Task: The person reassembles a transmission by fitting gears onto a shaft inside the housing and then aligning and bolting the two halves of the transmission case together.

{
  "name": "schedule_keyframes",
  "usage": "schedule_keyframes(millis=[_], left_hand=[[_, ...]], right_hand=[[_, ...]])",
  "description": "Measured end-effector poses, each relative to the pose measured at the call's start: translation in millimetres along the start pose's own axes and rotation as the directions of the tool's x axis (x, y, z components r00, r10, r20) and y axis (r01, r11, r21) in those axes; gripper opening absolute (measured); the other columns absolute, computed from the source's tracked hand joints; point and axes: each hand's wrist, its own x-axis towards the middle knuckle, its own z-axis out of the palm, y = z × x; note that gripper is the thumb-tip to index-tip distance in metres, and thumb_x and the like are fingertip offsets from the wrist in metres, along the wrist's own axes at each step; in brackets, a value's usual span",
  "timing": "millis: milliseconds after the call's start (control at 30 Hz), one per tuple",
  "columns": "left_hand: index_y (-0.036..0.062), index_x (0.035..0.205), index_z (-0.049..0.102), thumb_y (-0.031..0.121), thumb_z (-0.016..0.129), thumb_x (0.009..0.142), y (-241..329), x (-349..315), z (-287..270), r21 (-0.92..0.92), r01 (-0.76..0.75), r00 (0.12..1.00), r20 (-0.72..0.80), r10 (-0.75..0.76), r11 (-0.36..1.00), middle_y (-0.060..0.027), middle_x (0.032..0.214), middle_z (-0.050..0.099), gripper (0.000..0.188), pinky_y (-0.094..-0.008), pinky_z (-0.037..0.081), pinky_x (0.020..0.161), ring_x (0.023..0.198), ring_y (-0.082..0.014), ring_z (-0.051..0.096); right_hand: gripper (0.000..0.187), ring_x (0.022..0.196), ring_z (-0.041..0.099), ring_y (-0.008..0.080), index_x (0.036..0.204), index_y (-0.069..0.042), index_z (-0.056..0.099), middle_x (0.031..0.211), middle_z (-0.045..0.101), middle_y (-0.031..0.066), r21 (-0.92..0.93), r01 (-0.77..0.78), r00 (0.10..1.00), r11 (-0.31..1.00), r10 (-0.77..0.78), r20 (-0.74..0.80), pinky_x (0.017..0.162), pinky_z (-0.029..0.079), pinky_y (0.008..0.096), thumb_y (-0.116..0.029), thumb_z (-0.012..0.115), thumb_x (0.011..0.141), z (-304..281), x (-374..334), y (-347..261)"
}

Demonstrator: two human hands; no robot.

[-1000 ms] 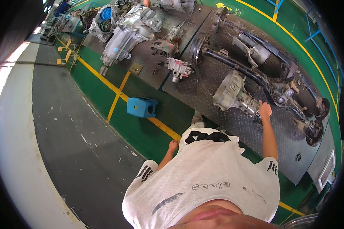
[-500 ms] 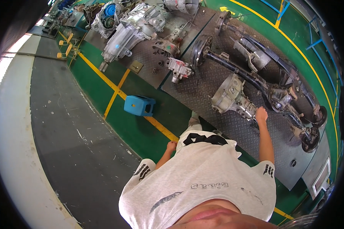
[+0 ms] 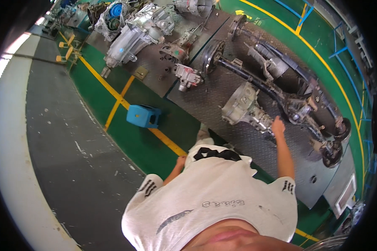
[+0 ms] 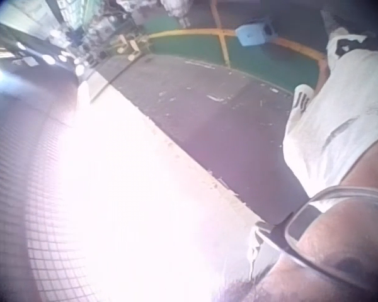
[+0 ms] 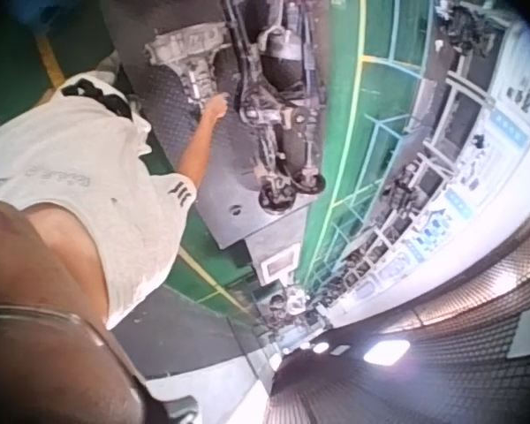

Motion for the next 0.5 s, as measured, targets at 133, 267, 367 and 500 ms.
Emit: schedule_keyframes(millis=[133,267,367,500], left_hand=[[-0.0004,0.089,0.071,0.036,0.059,0.087,-27,15,12,-0.037,-0.144,0.989,-0.038,0.143,0.989,-0.0241,0.090,0.070,0.038,-0.0462,0.053,0.073,0.087,-0.0361,0.069],[0.0031,0.096,0.073,0.033,0.059,0.085,43,-11,-20,-0.168,0.042,0.993,-0.099,-0.059,0.985,-0.0211,0.096,0.071,0.035,-0.0383,0.053,0.082,0.093,-0.0309,0.070],[0.0048,0.098,0.070,0.025,0.060,0.089,78,22,-43,-0.353,-0.165,0.961,-0.268,0.069,0.921,-0.0157,0.092,0.071,0.024,-0.0365,0.052,0.080,0.090,-0.0255,0.069],[0.0034,0.097,0.065,0.014,0.059,0.091,165,85,-120,-0.231,-0.513,0.771,-0.548,0.325,0.827,-0.0177,0.090,0.068,0.014,-0.0376,0.052,0.077,0.085,-0.0335,0.066]], right_hand=[[0.051,0.099,0.065,0.0453,0.118,-0.004,0.055,0.105,0.067,0.0240,0.048,-0.036,0.996,0.998,0.040,-0.077,0.083,0.052,0.0534,-0.049,0.047,0.097,18,8,11],[0.054,0.097,0.065,0.0446,0.107,-0.004,0.065,0.104,0.068,0.0226,0.051,-0.013,0.986,0.999,0.021,-0.164,0.082,0.052,0.0543,-0.052,0.043,0.097,18,1,-13],[0.055,0.097,0.066,0.0442,0.106,-0.005,0.066,0.104,0.068,0.0221,0.032,-0.036,0.987,0.999,0.041,-0.154,0.081,0.052,0.0549,-0.054,0.042,0.097,11,9,-13],[0.050,0.102,0.065,0.0435,0.111,-0.006,0.063,0.109,0.068,0.0227,-0.018,-0.122,0.989,0.992,0.120,-0.089,0.083,0.052,0.0535,-0.051,0.047,0.096,5,4,-20]])
